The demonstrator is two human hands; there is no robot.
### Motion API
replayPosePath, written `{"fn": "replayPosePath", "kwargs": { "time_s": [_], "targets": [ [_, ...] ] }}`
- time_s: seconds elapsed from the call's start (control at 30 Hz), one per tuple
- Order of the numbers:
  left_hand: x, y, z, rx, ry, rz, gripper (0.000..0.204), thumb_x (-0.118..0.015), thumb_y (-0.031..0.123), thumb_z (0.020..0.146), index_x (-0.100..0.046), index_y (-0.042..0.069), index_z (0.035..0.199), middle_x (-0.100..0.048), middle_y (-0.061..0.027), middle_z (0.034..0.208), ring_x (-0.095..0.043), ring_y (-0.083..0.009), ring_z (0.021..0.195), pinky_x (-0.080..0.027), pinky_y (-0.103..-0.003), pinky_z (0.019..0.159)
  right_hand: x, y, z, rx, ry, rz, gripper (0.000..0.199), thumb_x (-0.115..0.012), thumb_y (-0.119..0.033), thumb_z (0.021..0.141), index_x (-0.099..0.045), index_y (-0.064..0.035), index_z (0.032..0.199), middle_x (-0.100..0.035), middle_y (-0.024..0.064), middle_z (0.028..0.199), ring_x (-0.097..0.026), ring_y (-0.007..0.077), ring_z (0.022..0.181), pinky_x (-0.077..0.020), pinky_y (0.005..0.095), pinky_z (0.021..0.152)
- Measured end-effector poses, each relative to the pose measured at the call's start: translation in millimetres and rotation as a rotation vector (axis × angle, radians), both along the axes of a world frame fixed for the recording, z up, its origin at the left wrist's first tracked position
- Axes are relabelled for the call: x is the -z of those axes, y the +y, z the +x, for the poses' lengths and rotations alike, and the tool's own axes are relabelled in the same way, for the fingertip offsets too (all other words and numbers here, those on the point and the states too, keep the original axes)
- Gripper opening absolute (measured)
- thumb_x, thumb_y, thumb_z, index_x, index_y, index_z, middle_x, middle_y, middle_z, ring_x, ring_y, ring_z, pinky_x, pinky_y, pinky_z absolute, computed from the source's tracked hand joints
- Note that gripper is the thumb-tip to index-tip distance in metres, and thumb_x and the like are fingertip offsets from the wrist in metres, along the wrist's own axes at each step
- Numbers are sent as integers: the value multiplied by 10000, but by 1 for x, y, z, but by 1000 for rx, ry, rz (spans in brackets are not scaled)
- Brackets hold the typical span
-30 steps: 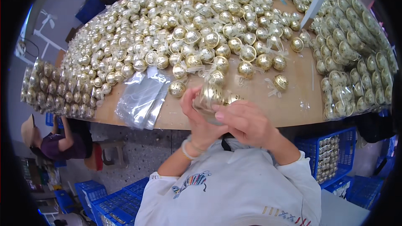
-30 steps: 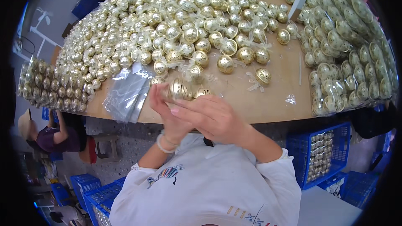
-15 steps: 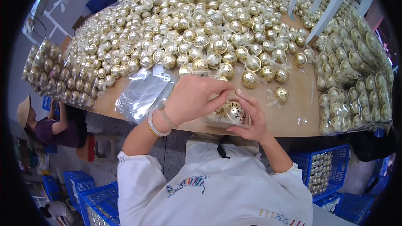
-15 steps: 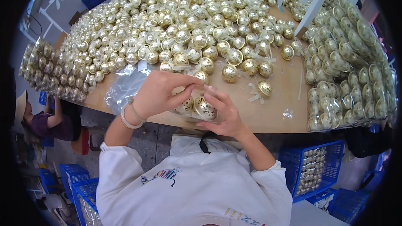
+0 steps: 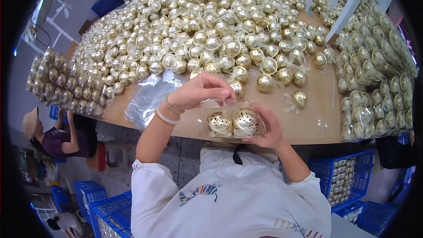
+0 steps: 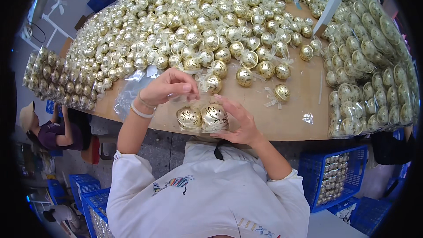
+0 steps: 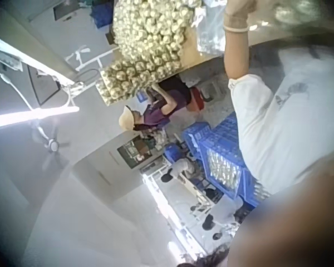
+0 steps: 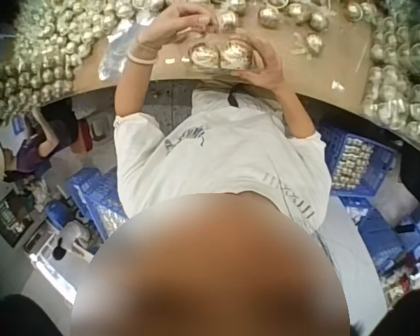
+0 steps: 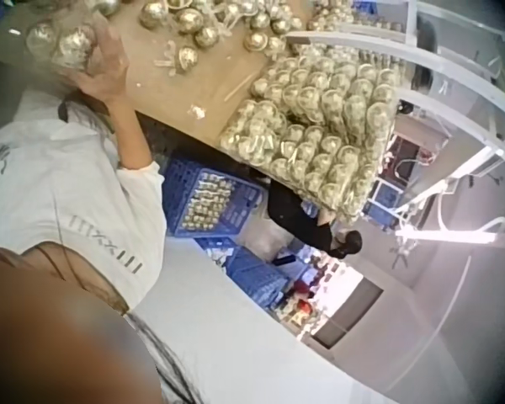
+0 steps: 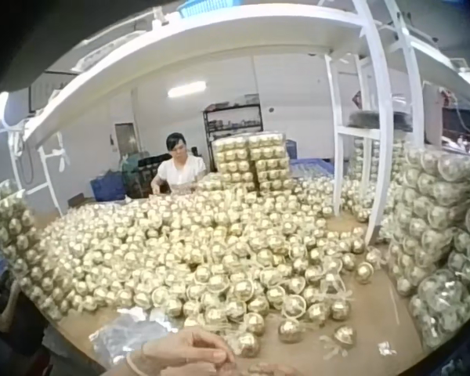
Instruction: The recorder is picking up gold Christmas ornaments from a large pile and packing them into clear plastic bags at a workbench.
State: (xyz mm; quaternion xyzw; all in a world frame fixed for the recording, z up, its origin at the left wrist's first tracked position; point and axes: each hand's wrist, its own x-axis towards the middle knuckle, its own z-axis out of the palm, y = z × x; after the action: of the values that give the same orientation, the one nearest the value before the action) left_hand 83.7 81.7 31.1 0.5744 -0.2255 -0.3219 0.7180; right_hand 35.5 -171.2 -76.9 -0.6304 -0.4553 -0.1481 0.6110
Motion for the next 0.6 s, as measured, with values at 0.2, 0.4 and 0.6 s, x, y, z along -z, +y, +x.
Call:
{"fn": "replayPosePath", "kwargs": {
  "time_s": [0.2,0.4,0.6],
  "targets": [
    [-60,-13,11,273,-373,417,61,-663,48,867,-688,18,914,-679,-56,885,-629,-140,783,-501,-278,689,-3,-5,1,-42,9,-7,872,-861,-161,688,-384,-110,1417,-450,256,1382,-544,373,1203,-479,459,967],
    [-61,-14,23,-60,-1452,657,74,-630,61,848,-630,58,922,-617,-58,898,-614,-218,832,-505,-342,700,19,-12,2,-55,-5,5,900,-844,-171,725,-291,-123,1434,-349,273,1435,-512,408,1221,-470,497,981],
    [66,-2,-37,-1001,-1383,585,303,-679,245,868,-588,59,1089,-495,-154,1284,-505,-357,1201,-473,-449,967,22,14,-7,152,-77,281,815,-847,-166,720,-336,-158,1355,-360,199,1402,-510,428,1195,-499,511,954]
  ]
}}
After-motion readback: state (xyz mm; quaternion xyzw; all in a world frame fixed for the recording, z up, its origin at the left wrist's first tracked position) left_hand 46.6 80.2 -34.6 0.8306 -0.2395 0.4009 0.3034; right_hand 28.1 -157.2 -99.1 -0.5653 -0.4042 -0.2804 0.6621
